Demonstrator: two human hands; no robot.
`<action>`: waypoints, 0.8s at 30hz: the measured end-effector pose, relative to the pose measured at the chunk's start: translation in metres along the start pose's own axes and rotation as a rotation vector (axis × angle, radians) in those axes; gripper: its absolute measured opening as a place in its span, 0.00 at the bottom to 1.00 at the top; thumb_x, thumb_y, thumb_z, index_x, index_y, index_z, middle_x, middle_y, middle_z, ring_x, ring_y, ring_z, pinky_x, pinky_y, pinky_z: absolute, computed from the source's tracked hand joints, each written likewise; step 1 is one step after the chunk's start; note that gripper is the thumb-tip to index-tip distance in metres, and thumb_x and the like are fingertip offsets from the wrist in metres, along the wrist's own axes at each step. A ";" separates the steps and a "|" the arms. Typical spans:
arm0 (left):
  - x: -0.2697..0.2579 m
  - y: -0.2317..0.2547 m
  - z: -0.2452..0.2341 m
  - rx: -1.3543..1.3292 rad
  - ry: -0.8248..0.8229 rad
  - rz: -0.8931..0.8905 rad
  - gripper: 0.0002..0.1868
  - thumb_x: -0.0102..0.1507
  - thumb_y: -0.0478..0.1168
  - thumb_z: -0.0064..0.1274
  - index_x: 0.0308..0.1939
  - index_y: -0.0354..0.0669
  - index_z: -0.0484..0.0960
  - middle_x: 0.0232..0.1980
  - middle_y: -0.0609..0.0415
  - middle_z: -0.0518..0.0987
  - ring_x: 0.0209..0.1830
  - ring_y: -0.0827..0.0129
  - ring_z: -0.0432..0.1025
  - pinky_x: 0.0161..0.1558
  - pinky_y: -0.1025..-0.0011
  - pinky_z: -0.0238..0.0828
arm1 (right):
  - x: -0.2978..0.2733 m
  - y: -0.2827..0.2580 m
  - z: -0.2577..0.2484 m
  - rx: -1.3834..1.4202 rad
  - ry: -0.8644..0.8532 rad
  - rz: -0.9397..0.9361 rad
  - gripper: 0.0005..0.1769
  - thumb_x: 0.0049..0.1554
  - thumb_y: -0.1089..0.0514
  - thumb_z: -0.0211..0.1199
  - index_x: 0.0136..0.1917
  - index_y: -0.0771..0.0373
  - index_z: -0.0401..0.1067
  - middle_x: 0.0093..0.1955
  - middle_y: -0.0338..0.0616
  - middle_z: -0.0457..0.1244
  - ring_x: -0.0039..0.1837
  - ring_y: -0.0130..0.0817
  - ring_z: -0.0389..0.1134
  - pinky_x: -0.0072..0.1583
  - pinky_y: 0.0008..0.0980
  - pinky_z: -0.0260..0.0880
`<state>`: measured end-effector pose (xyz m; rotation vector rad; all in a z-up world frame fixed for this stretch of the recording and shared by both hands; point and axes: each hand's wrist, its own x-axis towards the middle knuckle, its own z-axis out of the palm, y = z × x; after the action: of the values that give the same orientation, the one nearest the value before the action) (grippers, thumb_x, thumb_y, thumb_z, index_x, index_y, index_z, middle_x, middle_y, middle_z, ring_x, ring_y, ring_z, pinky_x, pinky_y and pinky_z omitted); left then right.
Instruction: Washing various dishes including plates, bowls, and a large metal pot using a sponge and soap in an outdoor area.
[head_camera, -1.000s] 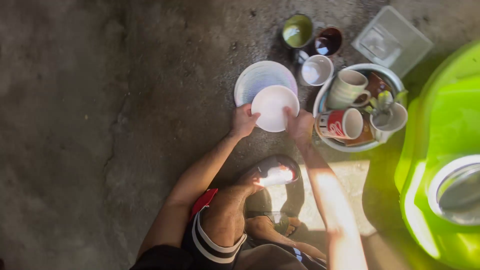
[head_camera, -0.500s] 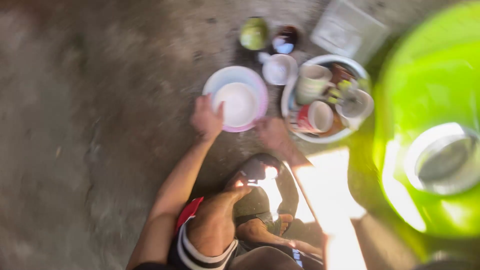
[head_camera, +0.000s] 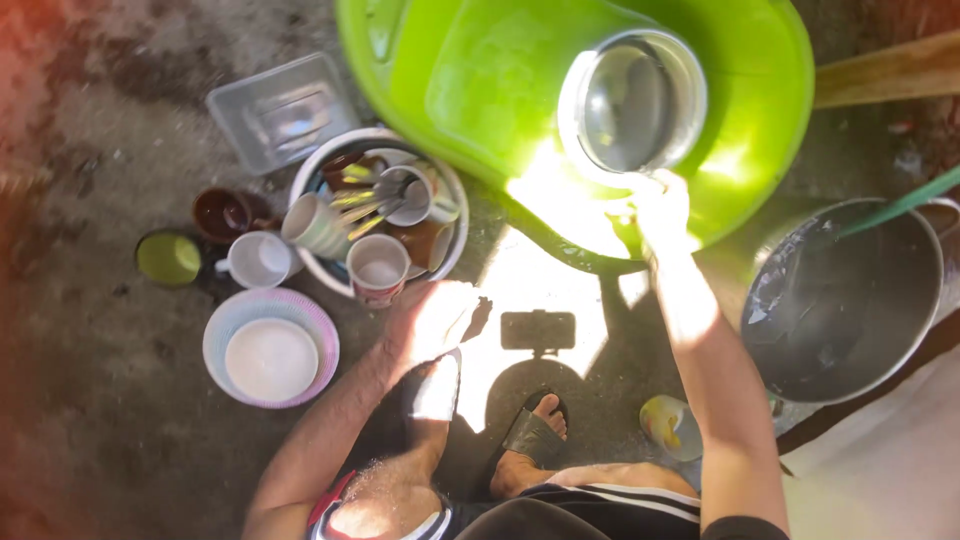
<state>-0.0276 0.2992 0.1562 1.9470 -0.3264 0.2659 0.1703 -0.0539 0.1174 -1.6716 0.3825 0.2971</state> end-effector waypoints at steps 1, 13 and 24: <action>0.003 -0.001 0.006 -0.009 -0.024 0.008 0.12 0.58 0.34 0.65 0.44 0.35 0.82 0.42 0.50 0.82 0.38 0.59 0.79 0.40 0.65 0.78 | 0.021 0.013 -0.015 0.011 0.023 0.006 0.03 0.61 0.64 0.53 0.46 0.66 0.66 0.42 0.46 0.71 0.38 0.42 0.72 0.35 0.35 0.64; 0.005 -0.009 0.008 0.062 -0.150 -0.166 0.09 0.62 0.33 0.60 0.46 0.36 0.84 0.42 0.50 0.83 0.39 0.61 0.81 0.40 0.67 0.79 | 0.136 0.107 -0.055 0.240 0.450 0.336 0.04 0.51 0.65 0.65 0.37 0.64 0.71 0.32 0.44 0.62 0.31 0.37 0.64 0.29 0.36 0.58; 0.047 0.026 0.017 0.203 -0.040 0.035 0.12 0.63 0.35 0.60 0.51 0.40 0.83 0.48 0.47 0.82 0.47 0.58 0.80 0.47 0.65 0.80 | 0.019 0.086 -0.078 0.680 -0.071 0.066 0.07 0.55 0.76 0.58 0.46 0.69 0.69 0.42 0.47 0.63 0.37 0.31 0.66 0.35 0.26 0.67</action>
<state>0.0082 0.2687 0.1874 2.1504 -0.3723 0.2929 0.1496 -0.1420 0.0424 -0.9810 0.4274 0.2381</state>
